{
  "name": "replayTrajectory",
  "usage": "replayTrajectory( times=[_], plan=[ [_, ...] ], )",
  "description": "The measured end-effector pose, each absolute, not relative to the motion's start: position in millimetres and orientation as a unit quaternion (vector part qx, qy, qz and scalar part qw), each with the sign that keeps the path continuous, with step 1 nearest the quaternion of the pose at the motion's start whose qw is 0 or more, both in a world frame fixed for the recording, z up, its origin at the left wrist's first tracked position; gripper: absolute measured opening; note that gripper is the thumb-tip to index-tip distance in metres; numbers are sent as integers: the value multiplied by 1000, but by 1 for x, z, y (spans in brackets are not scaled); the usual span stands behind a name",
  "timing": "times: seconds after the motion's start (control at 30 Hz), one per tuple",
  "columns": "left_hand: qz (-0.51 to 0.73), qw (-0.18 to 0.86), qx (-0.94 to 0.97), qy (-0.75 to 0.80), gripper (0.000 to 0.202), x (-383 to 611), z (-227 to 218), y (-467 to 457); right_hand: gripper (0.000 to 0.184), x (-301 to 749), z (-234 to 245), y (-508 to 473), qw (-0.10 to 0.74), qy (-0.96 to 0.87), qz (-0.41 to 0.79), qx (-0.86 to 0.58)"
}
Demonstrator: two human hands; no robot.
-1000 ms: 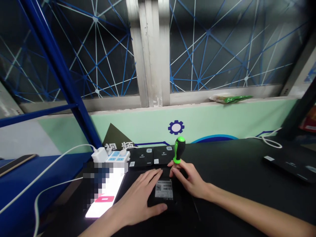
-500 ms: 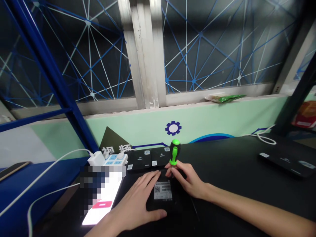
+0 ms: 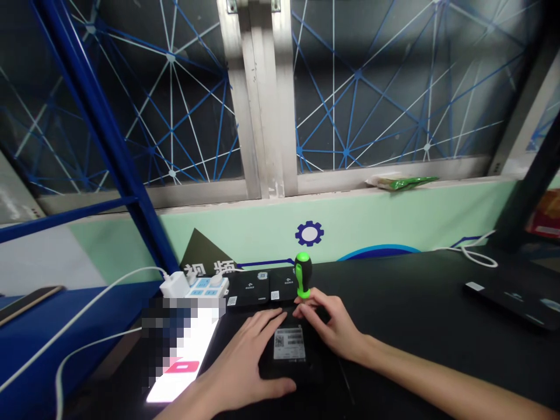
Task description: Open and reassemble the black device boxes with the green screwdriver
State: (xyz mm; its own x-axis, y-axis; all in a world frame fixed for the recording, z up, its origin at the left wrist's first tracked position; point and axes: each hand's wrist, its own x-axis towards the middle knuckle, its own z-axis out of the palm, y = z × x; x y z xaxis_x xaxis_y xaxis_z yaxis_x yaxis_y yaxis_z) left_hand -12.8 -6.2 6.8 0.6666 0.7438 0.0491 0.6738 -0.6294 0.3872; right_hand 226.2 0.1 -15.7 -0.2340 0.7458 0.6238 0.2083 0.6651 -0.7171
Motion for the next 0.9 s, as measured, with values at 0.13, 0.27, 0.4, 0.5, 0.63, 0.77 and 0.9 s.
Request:
replayTrajectory(
  times=[0.13, 0.27, 0.4, 0.5, 0.63, 0.77, 0.9],
  plan=[
    [109, 173, 897, 391, 94, -11, 8, -6, 15, 228, -15, -1, 519, -761, 254, -294],
    [106, 178, 895, 395, 94, -11, 10, -7, 13, 226, -21, 3, 528, -745, 253, -320],
    [97, 185, 892, 400, 93, -13, 11, -8, 13, 225, -25, 5, 535, -730, 263, -333],
    [102, 183, 896, 391, 92, -13, 10, -8, 12, 225, -21, 4, 533, -736, 260, -327],
    [100, 173, 899, 390, 90, -13, 9, -8, 12, 227, -16, 0, 516, -758, 249, -311],
    [106, 172, 900, 386, 91, -12, 12, -9, 10, 227, -17, -1, 523, -752, 248, -314],
    [99, 175, 899, 389, 91, -11, 16, -11, 11, 225, -22, 2, 539, -735, 239, -336]
  ],
)
